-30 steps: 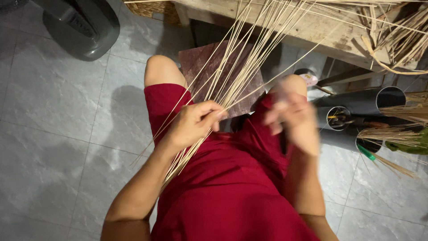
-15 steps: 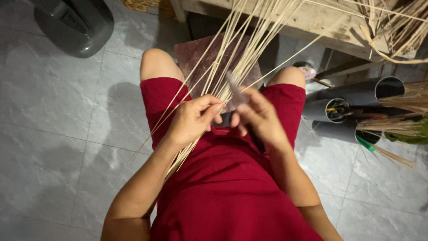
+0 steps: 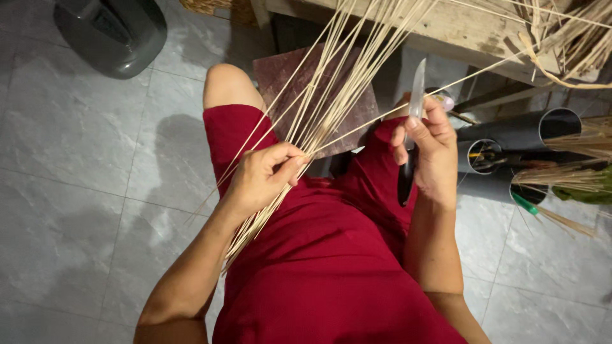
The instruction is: The person sits on the floor and repeatedly sharpens the ends of thin wooden sticks using a small knife. The sticks are held in the left hand and scraped with the knife in the right hand, with the bundle resting on the lap.
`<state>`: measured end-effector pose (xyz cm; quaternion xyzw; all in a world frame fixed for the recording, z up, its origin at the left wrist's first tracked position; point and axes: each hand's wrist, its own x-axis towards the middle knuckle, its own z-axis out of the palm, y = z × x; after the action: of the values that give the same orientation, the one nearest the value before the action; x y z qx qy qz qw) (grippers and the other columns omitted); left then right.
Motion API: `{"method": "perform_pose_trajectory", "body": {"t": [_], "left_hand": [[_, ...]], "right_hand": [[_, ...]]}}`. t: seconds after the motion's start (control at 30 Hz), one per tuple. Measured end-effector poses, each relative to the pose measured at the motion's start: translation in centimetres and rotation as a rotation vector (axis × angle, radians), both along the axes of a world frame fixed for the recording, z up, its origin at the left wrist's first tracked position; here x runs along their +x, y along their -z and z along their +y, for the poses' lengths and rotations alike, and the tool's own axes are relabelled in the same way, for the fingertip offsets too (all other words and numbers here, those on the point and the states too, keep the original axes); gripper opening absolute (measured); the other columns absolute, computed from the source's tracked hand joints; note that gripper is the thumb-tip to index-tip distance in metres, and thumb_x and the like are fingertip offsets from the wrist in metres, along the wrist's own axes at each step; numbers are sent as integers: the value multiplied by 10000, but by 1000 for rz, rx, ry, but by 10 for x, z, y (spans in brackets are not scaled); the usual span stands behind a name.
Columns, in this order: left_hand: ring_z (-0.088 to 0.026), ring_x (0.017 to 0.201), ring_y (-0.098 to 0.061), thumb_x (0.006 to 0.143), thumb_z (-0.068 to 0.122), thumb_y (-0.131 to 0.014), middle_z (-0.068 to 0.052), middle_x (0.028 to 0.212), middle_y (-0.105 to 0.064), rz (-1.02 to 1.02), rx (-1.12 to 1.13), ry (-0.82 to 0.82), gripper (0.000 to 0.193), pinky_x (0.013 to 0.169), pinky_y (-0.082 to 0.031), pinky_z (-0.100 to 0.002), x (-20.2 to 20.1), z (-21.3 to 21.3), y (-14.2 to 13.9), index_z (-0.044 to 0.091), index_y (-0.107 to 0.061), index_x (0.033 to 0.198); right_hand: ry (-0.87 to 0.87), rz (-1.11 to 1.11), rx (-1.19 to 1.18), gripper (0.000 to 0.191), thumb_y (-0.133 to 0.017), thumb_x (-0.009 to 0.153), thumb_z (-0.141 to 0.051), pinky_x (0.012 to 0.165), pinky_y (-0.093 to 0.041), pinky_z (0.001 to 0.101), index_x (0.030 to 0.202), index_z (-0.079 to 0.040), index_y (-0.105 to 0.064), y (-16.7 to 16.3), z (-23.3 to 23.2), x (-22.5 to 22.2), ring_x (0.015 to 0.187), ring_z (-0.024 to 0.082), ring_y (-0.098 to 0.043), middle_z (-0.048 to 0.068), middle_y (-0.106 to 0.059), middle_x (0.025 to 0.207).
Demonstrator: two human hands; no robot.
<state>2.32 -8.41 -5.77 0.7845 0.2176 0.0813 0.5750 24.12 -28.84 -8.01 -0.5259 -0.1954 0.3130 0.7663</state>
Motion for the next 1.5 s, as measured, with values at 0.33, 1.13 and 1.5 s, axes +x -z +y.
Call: {"method": "perform_pose_trajectory", "body": {"t": [0.33, 1.13, 1.5], "left_hand": [[-53, 633, -709, 991, 172, -665, -3, 707, -731, 23, 34, -23, 136, 553, -554, -228, 6, -8, -2, 75, -739, 1049], [-113, 663, -761, 1000, 139, -677, -42, 755, -759, -121, 274, -18, 87, 539, -590, -254, -3, -5, -11, 83, -722, 1048], [-198, 719, -752, 999, 125, -702, -87, 846, -736, -307, 394, -45, 78, 600, -564, -312, 11, -16, -7, 64, -693, 1047]], "right_hand": [[-395, 89, -132, 430, -535, 1046, -57, 523, -475, 248, 1470, -53, -459, -3, 25, -52, 556, 139, -574, 109, -673, 816], [-69, -14, -35, 394, -540, 1108, -82, 544, -447, 247, 1493, -9, -507, -2, 10, -20, 611, 141, -563, 114, -668, 854], [-216, 32, -279, 412, -542, 1016, -49, 491, -470, 237, 1428, -48, -522, 5, 12, -42, 548, 125, -578, 100, -679, 777]]}}
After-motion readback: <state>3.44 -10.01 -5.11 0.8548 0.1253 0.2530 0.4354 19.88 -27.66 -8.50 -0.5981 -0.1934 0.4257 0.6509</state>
